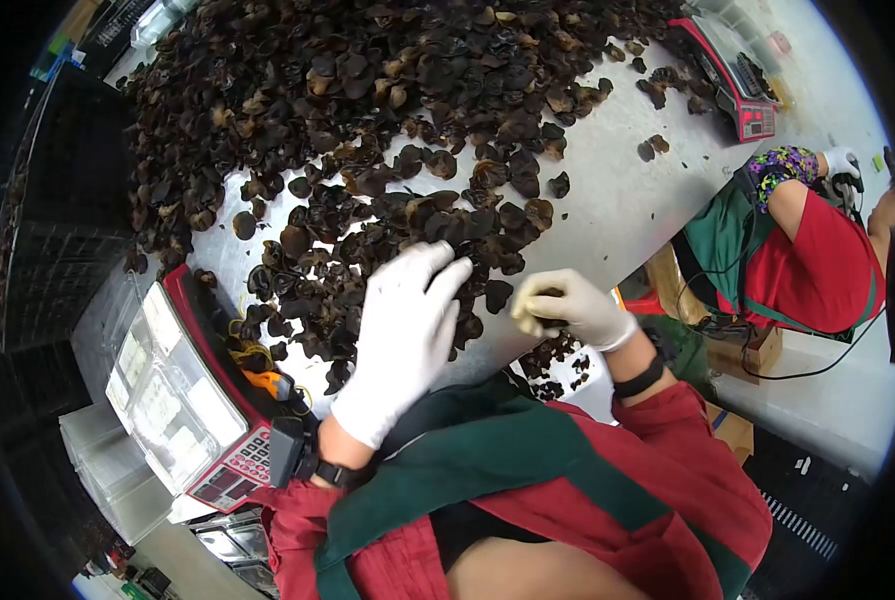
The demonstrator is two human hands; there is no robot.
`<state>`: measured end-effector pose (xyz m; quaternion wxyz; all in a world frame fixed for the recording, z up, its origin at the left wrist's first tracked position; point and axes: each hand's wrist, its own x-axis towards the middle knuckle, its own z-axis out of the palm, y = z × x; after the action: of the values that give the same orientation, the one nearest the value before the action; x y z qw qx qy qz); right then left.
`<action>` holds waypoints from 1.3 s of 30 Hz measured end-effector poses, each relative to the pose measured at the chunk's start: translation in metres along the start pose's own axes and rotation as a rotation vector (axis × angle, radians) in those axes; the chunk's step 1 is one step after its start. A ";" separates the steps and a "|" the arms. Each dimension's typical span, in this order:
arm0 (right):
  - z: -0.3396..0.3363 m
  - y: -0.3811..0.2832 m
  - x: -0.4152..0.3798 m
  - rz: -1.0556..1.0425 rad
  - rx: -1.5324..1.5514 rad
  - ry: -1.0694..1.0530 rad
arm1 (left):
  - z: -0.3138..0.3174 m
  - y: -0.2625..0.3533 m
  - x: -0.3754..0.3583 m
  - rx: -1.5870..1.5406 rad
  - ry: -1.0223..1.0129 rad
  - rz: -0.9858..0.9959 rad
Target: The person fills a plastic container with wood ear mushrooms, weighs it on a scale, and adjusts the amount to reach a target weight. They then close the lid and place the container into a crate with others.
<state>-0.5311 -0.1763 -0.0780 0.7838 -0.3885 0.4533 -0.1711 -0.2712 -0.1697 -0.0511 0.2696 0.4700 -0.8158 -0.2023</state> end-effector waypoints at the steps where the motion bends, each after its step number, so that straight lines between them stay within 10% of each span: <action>1: -0.009 -0.003 -0.012 -0.072 -0.123 0.019 | -0.001 -0.002 0.002 0.188 -0.065 -0.039; 15: 0.043 -0.026 0.091 -0.838 -1.165 0.478 | -0.012 -0.032 -0.087 0.289 0.336 -0.427; 23: 0.073 -0.003 0.119 -1.086 -1.319 0.119 | -0.003 -0.040 -0.122 -0.062 0.546 -0.611; 35: 0.056 -0.035 0.114 -0.941 -1.194 0.343 | -0.007 -0.035 -0.115 0.036 0.470 -0.554; 39: 0.099 -0.022 0.131 -0.972 -1.424 0.085 | -0.007 -0.036 -0.106 0.052 0.306 -0.596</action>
<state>-0.3756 -0.2270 -0.1083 0.1758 -0.9314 0.2650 -0.1772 -0.1991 -0.0944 -0.0931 0.3057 0.7195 -0.5976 -0.1783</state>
